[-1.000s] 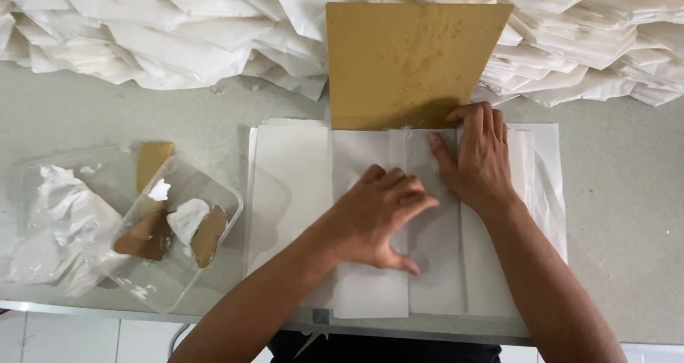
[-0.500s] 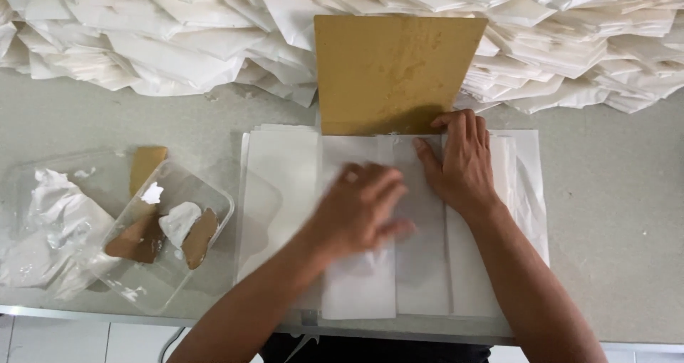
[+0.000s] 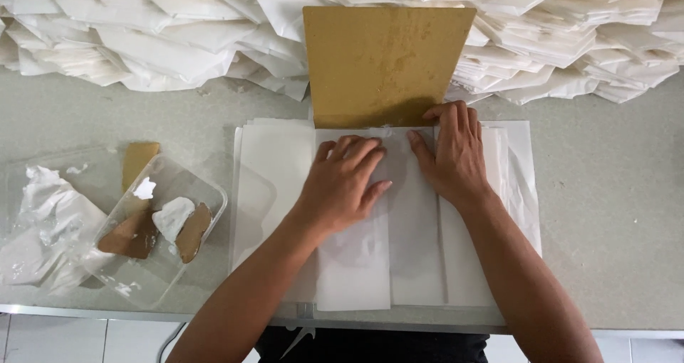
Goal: Assembling paper bags by folding paper around a cardboard template and applying glue with a spreader
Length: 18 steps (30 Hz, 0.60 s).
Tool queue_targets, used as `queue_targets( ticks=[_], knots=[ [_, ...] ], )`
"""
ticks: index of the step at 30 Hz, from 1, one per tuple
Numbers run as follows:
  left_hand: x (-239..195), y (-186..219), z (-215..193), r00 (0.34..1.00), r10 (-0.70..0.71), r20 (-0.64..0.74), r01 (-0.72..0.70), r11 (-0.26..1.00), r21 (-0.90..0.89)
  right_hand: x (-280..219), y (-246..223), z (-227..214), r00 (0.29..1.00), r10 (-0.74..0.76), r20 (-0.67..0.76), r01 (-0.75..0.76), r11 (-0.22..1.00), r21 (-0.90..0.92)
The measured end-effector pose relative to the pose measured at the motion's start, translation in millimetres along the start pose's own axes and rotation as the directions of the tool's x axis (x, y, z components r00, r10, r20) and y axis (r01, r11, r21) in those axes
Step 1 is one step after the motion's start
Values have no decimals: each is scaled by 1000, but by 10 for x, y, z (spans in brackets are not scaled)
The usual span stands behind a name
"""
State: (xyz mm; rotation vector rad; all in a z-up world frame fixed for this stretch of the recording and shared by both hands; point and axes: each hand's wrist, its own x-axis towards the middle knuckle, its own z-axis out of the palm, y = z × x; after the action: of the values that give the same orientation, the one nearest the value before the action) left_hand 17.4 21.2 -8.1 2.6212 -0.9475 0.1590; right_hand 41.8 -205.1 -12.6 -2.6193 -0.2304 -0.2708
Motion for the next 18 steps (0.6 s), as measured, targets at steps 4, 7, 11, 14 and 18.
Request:
queue_targets(
  ticks=[4,7,11,14,18],
  knots=[
    [-49,-230,89,989,-75,-129,64,994,-90,-1,25,-27,1000,27,14,-28,999,28],
    [-48,-350,35,920,-169,-353,123,981,-149,-10,43,-44,999,27,-30,-23,991,134],
    [-51,-399,-63,698,-533,-478,133,753,-645,-21,-15,-118,990,14,-142,30,954,300],
    [-8,-419,-100,597,-735,-322,-37,376,-926,-7,-28,-151,986,51,-160,29,889,457],
    [-112,-639,20,724,-625,-292,-185,232,-955,-5,19,-133,986,74,-151,13,863,505]
  ],
)
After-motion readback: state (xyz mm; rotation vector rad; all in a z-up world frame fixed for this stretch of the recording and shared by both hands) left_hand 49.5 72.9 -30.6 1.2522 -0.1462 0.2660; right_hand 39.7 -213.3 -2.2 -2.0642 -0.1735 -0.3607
